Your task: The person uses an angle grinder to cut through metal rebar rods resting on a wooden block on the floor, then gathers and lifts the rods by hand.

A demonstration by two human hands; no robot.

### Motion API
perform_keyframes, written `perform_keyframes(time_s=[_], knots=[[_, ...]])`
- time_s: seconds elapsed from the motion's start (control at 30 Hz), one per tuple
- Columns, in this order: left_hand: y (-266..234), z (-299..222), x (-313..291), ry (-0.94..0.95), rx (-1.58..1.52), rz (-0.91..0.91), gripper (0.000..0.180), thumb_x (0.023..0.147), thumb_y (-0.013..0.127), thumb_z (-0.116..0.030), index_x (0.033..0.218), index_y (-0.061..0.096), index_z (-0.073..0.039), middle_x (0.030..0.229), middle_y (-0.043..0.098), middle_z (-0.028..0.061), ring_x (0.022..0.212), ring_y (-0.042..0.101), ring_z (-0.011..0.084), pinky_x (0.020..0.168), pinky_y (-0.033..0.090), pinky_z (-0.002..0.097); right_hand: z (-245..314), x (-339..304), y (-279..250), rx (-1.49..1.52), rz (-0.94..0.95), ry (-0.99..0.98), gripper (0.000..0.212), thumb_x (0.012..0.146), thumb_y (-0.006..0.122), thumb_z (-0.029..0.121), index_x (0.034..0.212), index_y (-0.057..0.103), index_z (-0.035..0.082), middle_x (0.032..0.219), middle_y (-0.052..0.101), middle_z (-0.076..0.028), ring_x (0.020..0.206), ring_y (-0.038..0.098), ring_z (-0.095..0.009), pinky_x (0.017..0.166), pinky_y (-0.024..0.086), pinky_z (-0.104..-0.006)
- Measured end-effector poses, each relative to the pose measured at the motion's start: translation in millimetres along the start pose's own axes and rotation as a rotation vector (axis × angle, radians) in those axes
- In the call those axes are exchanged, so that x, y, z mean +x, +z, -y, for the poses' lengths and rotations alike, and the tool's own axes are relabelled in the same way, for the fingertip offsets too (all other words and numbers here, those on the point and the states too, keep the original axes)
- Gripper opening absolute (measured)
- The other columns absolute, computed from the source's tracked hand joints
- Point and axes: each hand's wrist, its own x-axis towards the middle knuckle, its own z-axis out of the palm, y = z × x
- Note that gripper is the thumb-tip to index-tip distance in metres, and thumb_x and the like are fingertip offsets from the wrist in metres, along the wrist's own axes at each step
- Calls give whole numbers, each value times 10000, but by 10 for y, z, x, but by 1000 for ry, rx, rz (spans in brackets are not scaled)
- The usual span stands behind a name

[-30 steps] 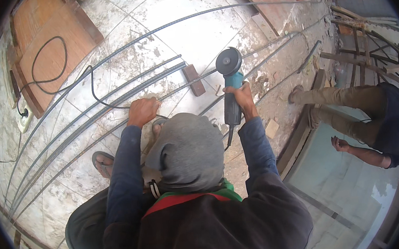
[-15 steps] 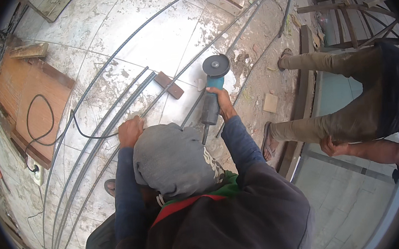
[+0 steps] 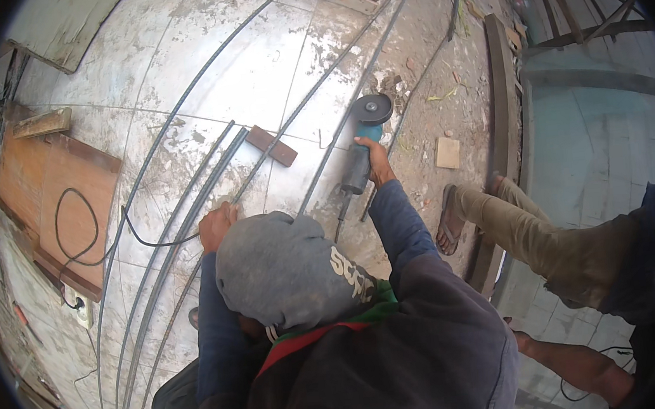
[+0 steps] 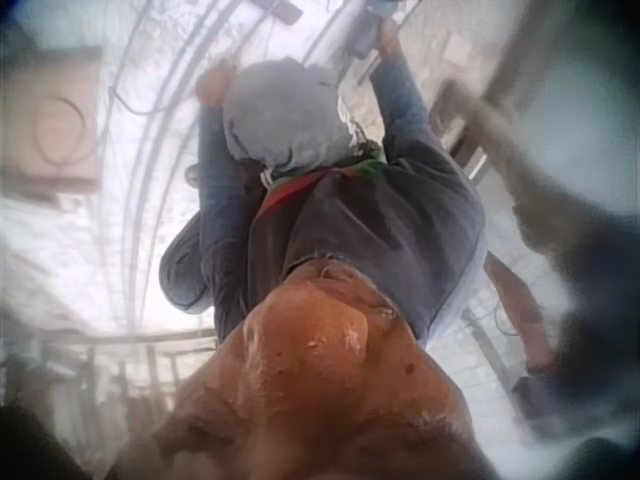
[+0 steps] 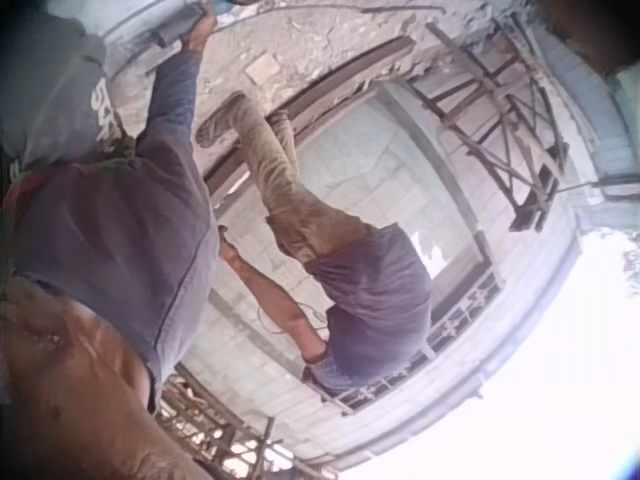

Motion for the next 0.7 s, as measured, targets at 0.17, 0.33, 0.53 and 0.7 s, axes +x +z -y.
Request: perform_keyframes(time_s=[0.17,0.33,0.53,0.7], knots=[[25,-12,17,30,4,-25,339,966,562,-362,831,619,-56,725,683,188,692,670,403,642,508,509,1,37,-34,115,56,55,296,837,708,233,1019,613,19,801,663,-102,628,662,-233,595,568,-373],[62,-107,29,41,48,-50,326,960,572,-359,831,616,-63,699,673,184,664,666,392,619,508,500,133,-119,-120,90,31,61,372,854,710,297,1086,617,22,865,685,-105,706,682,-243,647,573,-376],[22,199,-103,4,39,-107,277,939,593,-331,876,644,-66,722,690,167,681,678,362,621,524,475,-284,39,51,-383,-304,-149,594,860,726,443,1175,652,-56,1063,697,-143,950,642,-248,841,482,-363],[81,-5,43,63,-37,-86,306,953,567,-370,914,637,-74,716,671,181,716,667,392,638,507,518,-309,-83,-307,-722,-406,-515,644,761,836,483,1073,653,-50,1063,699,-182,980,661,-295,905,488,-400]])
